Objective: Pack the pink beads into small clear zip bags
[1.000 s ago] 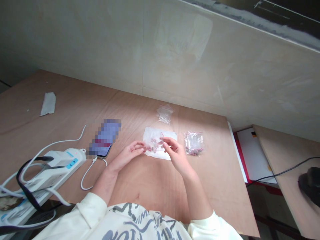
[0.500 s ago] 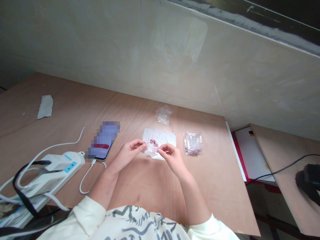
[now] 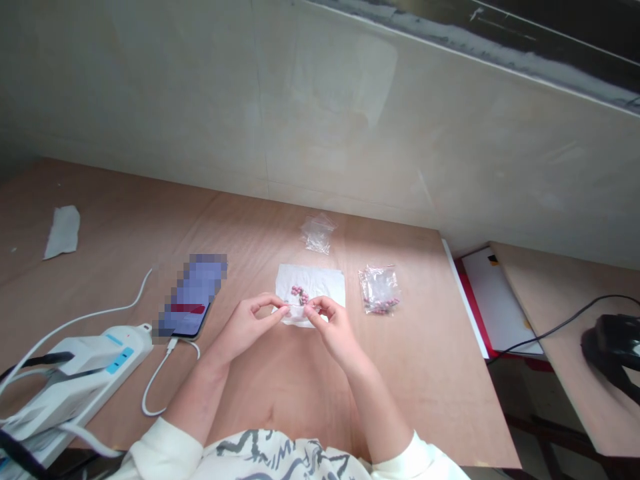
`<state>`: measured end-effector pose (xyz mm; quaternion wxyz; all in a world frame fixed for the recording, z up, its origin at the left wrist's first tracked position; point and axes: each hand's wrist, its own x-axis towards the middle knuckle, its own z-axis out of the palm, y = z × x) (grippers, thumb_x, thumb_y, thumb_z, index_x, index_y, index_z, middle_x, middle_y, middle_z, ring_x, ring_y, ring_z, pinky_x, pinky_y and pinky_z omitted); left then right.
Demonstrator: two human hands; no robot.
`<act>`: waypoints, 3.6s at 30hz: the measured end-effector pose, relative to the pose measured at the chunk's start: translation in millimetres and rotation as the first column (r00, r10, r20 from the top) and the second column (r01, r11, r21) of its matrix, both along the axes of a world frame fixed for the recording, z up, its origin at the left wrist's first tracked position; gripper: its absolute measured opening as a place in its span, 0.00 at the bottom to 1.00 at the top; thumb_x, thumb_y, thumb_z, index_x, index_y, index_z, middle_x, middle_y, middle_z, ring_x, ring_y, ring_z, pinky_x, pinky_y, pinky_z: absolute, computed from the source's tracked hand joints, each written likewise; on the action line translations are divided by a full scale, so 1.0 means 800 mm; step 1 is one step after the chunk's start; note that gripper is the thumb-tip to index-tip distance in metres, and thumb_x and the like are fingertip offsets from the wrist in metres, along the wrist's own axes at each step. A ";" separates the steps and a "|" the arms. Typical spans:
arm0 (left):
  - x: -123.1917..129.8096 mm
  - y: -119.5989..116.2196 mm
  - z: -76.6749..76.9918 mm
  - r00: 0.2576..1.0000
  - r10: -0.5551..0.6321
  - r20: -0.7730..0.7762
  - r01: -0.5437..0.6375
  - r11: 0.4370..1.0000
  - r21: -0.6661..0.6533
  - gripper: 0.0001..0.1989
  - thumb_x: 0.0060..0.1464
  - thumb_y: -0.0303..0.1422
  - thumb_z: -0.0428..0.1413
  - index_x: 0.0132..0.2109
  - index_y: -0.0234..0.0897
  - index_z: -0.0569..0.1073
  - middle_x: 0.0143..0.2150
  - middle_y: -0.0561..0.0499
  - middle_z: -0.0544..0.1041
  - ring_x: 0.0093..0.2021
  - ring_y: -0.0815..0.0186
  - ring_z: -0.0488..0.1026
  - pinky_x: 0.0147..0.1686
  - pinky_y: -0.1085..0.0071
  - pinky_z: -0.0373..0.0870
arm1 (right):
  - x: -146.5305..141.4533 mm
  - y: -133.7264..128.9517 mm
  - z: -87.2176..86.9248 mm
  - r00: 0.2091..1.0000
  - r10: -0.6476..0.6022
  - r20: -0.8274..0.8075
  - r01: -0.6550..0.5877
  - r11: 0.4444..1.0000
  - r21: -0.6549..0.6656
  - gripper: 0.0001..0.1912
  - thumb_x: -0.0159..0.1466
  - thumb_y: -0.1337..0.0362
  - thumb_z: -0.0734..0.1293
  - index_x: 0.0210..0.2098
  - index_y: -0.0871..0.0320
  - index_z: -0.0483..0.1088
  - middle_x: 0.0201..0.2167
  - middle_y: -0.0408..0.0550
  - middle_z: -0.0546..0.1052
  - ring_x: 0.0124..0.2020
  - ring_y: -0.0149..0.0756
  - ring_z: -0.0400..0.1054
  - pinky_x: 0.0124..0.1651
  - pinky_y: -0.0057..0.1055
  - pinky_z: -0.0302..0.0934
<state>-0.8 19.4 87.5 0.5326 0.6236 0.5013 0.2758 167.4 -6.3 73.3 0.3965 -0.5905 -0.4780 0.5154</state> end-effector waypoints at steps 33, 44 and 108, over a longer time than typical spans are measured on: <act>0.007 -0.008 0.020 0.998 -0.043 -0.038 0.042 0.999 -0.027 0.12 0.47 0.40 0.50 0.29 0.36 0.70 0.31 0.51 0.72 0.36 0.64 0.68 0.37 0.73 0.62 | 0.008 -0.010 0.004 0.970 -0.091 -0.224 0.083 0.996 -0.042 0.13 0.49 0.56 0.65 0.17 0.59 0.62 0.19 0.42 0.68 0.24 0.29 0.61 0.32 0.27 0.55; 0.016 -0.005 0.005 0.975 0.204 0.088 -0.194 0.975 -0.111 0.19 0.48 0.46 0.47 0.36 0.35 0.68 0.36 0.48 0.74 0.39 0.63 0.69 0.42 0.69 0.63 | 0.045 -0.014 -0.009 0.915 -0.323 -0.242 0.318 0.946 -0.059 0.13 0.46 0.55 0.66 0.23 0.58 0.64 0.16 0.39 0.64 0.20 0.28 0.59 0.28 0.29 0.58; -0.020 -0.047 0.003 0.979 0.147 -0.141 -0.124 0.980 0.155 0.07 0.46 0.31 0.47 0.23 0.37 0.58 0.20 0.59 0.59 0.23 0.72 0.60 0.25 0.76 0.59 | -0.054 -0.048 0.034 0.988 0.069 0.139 -0.074 0.997 0.026 0.08 0.51 0.68 0.57 0.16 0.59 0.55 0.15 0.37 0.55 0.20 0.25 0.49 0.23 0.24 0.45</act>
